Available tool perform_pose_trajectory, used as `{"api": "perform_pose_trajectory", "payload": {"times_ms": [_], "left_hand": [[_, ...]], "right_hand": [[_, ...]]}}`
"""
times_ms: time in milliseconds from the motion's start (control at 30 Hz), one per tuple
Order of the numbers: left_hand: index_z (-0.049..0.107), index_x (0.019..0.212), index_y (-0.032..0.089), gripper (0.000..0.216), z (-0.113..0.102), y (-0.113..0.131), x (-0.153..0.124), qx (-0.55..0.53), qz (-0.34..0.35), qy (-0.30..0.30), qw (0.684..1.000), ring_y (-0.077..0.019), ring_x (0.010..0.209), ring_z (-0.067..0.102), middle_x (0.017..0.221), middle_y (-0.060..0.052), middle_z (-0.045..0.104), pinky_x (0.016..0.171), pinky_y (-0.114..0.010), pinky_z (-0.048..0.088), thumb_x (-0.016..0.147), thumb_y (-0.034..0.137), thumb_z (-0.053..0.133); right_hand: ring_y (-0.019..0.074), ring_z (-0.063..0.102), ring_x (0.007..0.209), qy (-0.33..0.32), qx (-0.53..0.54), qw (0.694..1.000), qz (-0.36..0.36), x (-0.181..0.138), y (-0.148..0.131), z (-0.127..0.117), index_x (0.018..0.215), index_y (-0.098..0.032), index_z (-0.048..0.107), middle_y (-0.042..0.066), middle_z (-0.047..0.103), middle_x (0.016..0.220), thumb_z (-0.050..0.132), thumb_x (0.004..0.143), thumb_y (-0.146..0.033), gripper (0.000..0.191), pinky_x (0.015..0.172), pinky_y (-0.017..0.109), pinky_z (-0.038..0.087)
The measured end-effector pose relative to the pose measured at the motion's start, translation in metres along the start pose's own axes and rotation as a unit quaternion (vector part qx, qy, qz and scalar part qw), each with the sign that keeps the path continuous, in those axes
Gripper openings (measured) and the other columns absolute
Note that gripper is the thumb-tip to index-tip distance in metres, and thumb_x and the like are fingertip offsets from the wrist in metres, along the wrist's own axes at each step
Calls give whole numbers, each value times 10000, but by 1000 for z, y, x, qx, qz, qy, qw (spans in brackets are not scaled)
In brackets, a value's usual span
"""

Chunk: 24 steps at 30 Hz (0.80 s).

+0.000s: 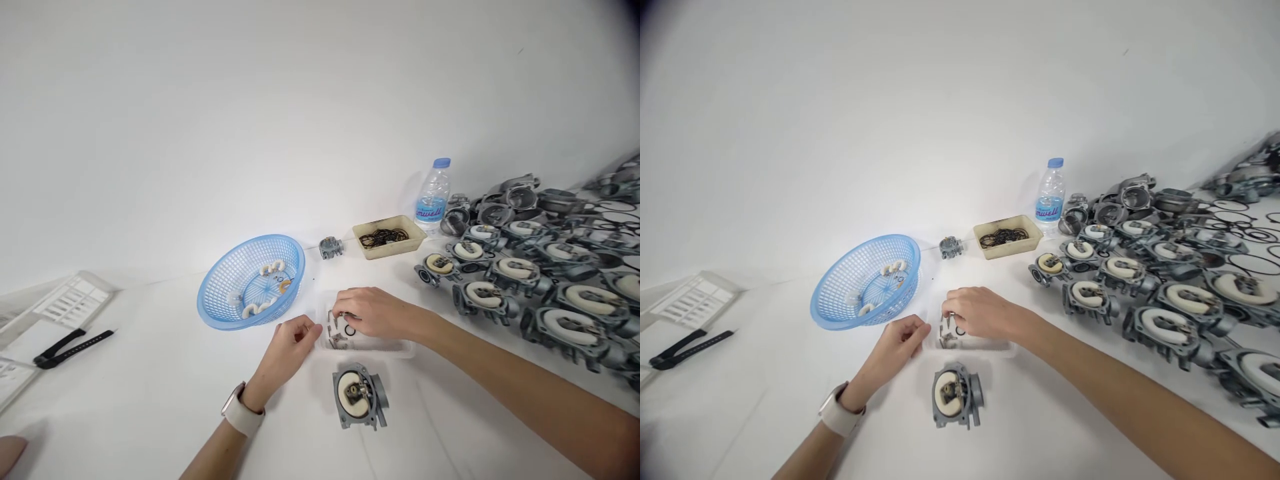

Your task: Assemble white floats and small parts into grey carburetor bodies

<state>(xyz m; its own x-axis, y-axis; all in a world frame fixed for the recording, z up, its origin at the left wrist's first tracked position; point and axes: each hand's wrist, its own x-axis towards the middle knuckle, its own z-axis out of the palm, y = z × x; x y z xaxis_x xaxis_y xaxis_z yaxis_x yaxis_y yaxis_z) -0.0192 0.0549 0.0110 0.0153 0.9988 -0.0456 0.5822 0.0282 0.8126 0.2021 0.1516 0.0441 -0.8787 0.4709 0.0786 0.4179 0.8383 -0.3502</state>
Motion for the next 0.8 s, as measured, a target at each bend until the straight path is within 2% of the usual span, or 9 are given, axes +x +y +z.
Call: {"api": "perform_pose_trajectory", "payload": {"times_ms": [100,133,200,267,300,367,467,633,800], "left_hand": [[523,723,183,388,-3,4,-14,29,31,67,997,-117,572,397,590,37,449,580,-255,294,963,487,523],[543,746,185,374,-2,5,-21,42,62,79,994,-119,570,405,593,35,450,586,-260,302,954,496,533],[611,856,185,387,1,9,-33,81,166,87,979,-127,556,454,606,27,490,579,-269,329,900,569,590],[646,1005,179,589,9,13,-44,130,279,94,947,-152,531,523,619,10,558,553,-288,353,789,727,641],[647,1054,179,706,14,14,-47,150,309,95,934,-169,514,551,616,3,584,544,-302,367,726,803,645],[647,1076,188,838,25,14,-52,180,315,83,928,-199,479,580,587,8,605,523,-326,386,607,882,673],[638,1042,202,837,38,11,-54,213,286,51,933,-219,439,591,550,23,611,490,-339,397,531,855,754],[614,1017,210,703,46,8,-55,224,272,51,935,-234,449,629,560,26,640,492,-344,423,619,766,776],[596,939,204,667,44,10,-55,241,269,42,932,-225,426,617,535,34,625,480,-334,408,640,780,752]], "right_hand": [[224,679,981,-7,3,1000,-13,8,1,9,1047,-229,692,39,731,1091,515,877,-51,303,770,295,467],[222,678,975,-12,3,1000,-18,11,1,11,1048,-230,682,36,731,1084,517,863,-42,311,763,294,462],[218,676,949,-25,2,999,-26,16,1,14,1049,-235,661,27,731,1067,516,837,-27,330,737,289,449],[213,673,905,-40,-1,999,-32,21,1,14,1039,-239,642,19,731,1046,517,815,-24,335,702,282,430],[211,670,881,-48,-3,998,-35,24,1,13,1030,-239,634,16,730,1032,520,808,-26,329,686,279,419],[204,662,838,-62,-9,997,-42,28,0,10,1016,-239,616,14,724,1011,526,805,-37,306,659,274,397],[196,648,801,-78,-21,995,-52,33,-2,6,1003,-242,582,7,712,984,528,806,-46,284,628,271,364],[180,613,716,-92,-47,993,-57,36,-2,5,949,-240,533,-16,682,874,537,804,-66,226,585,267,327],[186,646,784,-86,-78,991,-59,35,1,10,981,-228,549,0,687,898,517,873,-97,172,626,271,362]]}}
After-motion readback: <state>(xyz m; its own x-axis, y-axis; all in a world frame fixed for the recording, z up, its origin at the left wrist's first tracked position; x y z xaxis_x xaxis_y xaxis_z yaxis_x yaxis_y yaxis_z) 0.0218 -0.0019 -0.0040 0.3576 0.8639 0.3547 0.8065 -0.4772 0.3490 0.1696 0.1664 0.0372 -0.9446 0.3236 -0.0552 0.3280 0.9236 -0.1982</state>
